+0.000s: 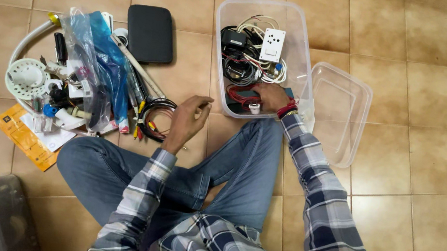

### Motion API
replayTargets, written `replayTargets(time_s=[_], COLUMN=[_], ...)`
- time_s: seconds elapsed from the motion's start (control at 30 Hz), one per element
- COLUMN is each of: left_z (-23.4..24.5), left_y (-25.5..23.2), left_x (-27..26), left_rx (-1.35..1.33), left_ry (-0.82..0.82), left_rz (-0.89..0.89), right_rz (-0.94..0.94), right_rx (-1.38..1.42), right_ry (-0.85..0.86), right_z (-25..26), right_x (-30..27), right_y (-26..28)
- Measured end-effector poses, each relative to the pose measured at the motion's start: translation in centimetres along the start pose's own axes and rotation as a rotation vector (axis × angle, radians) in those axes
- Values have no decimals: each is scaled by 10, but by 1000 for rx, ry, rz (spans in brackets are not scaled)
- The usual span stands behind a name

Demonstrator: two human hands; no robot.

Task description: The person organizes various household and electrical items, including a shower head, remote control, and power strips, by sorting them and placing them into a plastic storage container while sitting on a tiled floor.

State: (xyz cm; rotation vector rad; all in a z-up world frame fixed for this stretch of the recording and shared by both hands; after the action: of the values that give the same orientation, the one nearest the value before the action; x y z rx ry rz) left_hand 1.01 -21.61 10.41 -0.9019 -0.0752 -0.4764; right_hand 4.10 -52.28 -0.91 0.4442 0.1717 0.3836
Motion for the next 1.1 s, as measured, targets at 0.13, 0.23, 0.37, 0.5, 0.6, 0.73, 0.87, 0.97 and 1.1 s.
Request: replayTargets(time_s=[0.13,0.23,0.37,0.5,0.6,0.73,0.87,0.97,1.1], left_z=[-11,-4,12,11,0,16,83,130,139], left_y=[11,32,49,47,42,56,105,139,147], left_x=[-16,-40,-59,-59,-56,-52,-53,-63,-71], left_rx=[-13,71,-9,-27,-21,113,7,96,100], left_ry=[50,73,38,54,94,28,-177,-259,-326], left_rz=[67,141,155,150,169,103,197,359,309], right_rz=[-67,-35,-32,77,-116,-245,-157,2,-412], right_rx=[-8,84,146,284,305,633,869,951,478], right_ry=[49,24,9,-231,-405,-511,-558,-521,-208], right_z=[3,22,69,136,175,201,198,171,95], right_x=[-1,-5,-23,-38,-47,-43,-33,-3,59], right_y=[1,19,39,62,60,76,140,198,230])
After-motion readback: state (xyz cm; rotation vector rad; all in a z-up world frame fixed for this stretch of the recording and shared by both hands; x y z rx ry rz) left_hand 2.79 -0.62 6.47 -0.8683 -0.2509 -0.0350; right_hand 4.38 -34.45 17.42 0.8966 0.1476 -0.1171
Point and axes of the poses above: each hand's wrist, its own x-axis towards the middle knuckle, its own z-axis out of the back of the hand, y = z × x, the point moved 7 cm from there along x, towards the middle knuckle, and after that the axes turned 15 degrees about x, right-handed, at the moved point
